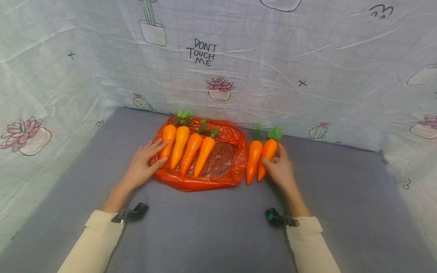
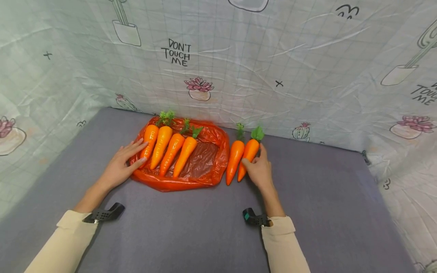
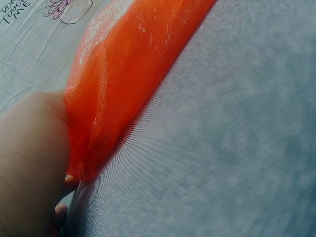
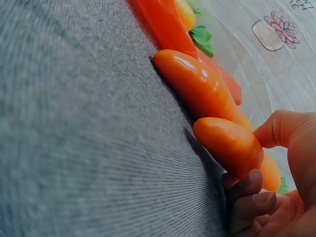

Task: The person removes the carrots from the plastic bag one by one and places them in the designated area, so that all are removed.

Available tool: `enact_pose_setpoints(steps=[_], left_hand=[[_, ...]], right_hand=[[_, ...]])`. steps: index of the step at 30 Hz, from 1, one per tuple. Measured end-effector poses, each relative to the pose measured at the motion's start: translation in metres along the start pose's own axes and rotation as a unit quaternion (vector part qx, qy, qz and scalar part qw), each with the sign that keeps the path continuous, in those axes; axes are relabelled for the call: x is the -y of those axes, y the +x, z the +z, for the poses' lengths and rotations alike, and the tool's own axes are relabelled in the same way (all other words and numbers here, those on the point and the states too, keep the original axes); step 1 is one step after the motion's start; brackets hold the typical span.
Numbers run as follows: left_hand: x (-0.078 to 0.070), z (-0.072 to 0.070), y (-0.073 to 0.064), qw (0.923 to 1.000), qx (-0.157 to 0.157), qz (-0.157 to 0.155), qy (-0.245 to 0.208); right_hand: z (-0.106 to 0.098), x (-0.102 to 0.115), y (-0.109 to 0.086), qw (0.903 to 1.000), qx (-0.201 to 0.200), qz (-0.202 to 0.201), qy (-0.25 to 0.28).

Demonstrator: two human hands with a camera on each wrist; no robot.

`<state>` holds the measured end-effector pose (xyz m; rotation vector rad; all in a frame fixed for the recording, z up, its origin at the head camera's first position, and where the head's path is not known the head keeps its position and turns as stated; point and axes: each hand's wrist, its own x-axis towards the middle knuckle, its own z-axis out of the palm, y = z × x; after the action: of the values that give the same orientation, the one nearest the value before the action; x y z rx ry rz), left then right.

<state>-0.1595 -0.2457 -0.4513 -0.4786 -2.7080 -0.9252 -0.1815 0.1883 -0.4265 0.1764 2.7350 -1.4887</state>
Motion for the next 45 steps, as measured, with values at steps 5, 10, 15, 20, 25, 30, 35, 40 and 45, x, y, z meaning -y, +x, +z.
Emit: enact_pose_setpoints(steps=[5,10,15,20,25,30,35,40,45], left_hand=[[-0.001,0.0,0.001,1.0,-0.001,0.0,-0.001],[0.0,0.0,0.001,1.0,-0.001,0.0,-0.002],[0.001,0.001,0.001,1.0,0.0,0.0,-0.003],[0.001,0.002,0.001,1.0,0.001,0.0,-0.001],[0.002,0.002,0.0,1.0,0.001,0.0,-0.001],[0.002,0.002,0.0,1.0,0.001,-0.002,-0.002],[0.001,0.002,0.0,1.0,0.003,-0.003,-0.001],[0.001,0.002,0.0,1.0,0.0,0.0,-0.001],[0.002,0.003,0.0,1.0,-0.004,0.005,-0.004]], right_hand=[[0.0,-0.003,0.001,0.9999,0.003,-0.011,-0.002],[-0.001,-0.003,0.001,0.9993,0.003,-0.026,-0.027],[-0.001,-0.002,0.002,0.9982,0.003,-0.039,-0.046],[-0.001,-0.001,0.0,0.9973,0.003,-0.046,-0.058],[-0.002,0.0,-0.001,0.9965,0.008,-0.046,-0.069],[-0.005,0.003,-0.002,0.9955,0.023,-0.045,-0.08],[-0.009,0.002,-0.002,0.9918,0.029,-0.043,-0.117],[-0.011,0.0,-0.002,0.9915,0.034,-0.028,-0.122],[-0.011,0.0,-0.002,0.9911,0.034,-0.025,-0.126]])
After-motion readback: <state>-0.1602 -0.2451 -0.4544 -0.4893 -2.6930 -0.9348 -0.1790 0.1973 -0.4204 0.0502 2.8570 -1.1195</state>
